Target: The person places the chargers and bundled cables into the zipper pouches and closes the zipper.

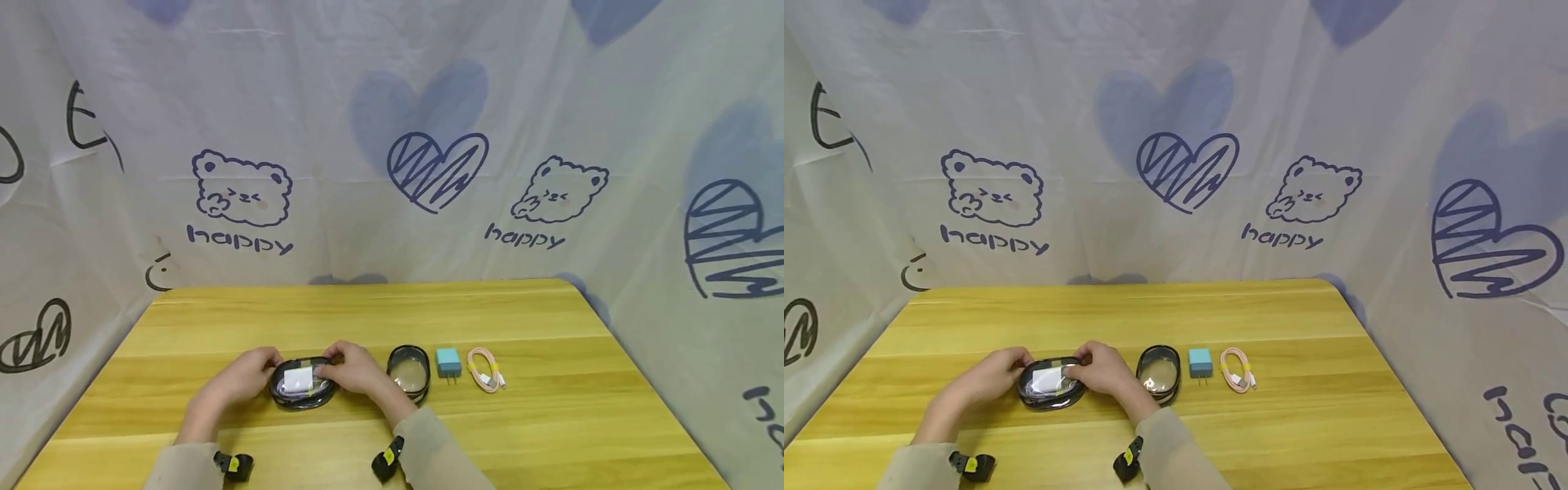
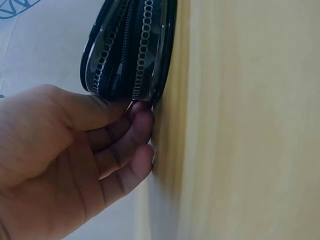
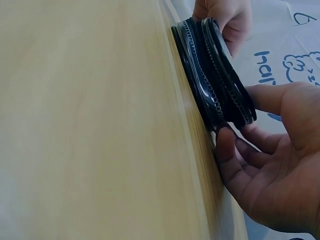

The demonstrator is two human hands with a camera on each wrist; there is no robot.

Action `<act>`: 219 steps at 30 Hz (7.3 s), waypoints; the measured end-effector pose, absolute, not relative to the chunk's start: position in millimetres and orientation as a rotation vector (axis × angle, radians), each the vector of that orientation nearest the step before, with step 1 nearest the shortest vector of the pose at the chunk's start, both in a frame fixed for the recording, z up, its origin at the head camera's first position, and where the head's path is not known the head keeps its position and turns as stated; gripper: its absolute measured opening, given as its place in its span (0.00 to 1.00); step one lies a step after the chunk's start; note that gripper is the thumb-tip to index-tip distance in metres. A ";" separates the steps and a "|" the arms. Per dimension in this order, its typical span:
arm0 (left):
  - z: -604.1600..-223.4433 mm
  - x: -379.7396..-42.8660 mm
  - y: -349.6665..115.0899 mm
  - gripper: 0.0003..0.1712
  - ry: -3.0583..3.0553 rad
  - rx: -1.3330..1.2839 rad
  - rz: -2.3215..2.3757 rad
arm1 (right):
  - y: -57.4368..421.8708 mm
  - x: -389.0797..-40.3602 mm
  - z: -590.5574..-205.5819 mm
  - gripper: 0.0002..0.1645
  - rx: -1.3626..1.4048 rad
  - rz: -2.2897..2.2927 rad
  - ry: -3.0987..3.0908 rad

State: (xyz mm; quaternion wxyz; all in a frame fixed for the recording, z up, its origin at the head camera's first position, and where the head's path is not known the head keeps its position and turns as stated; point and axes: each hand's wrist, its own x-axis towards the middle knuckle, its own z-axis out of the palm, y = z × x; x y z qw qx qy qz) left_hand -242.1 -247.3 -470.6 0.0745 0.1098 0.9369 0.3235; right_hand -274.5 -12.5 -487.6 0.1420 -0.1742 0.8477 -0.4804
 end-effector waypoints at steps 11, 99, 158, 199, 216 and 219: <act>-470.1 -239.4 -248.0 0.07 2.857 0.319 0.940 | -13.8 -272.8 -488.2 0.14 -0.510 -1.336 2.514; -469.7 -240.7 -244.3 0.09 2.933 0.459 0.893 | -17.3 -265.0 -491.9 0.05 -0.599 -1.388 2.595; -467.2 -246.3 -240.8 0.09 2.964 0.523 0.843 | -12.8 -273.1 -483.2 0.03 -0.621 -1.281 2.531; -460.0 -241.9 -244.2 0.05 3.025 0.491 0.801 | -4.7 -274.6 -485.6 0.07 -0.539 -1.315 2.617; -471.9 -246.0 -230.2 0.13 2.894 0.747 0.882 | -12.5 -269.2 -483.7 0.07 -0.616 -1.254 2.579; -471.8 -245.5 -228.4 0.11 2.901 0.670 0.900 | -13.4 -268.4 -483.0 0.08 -0.635 -1.249 2.578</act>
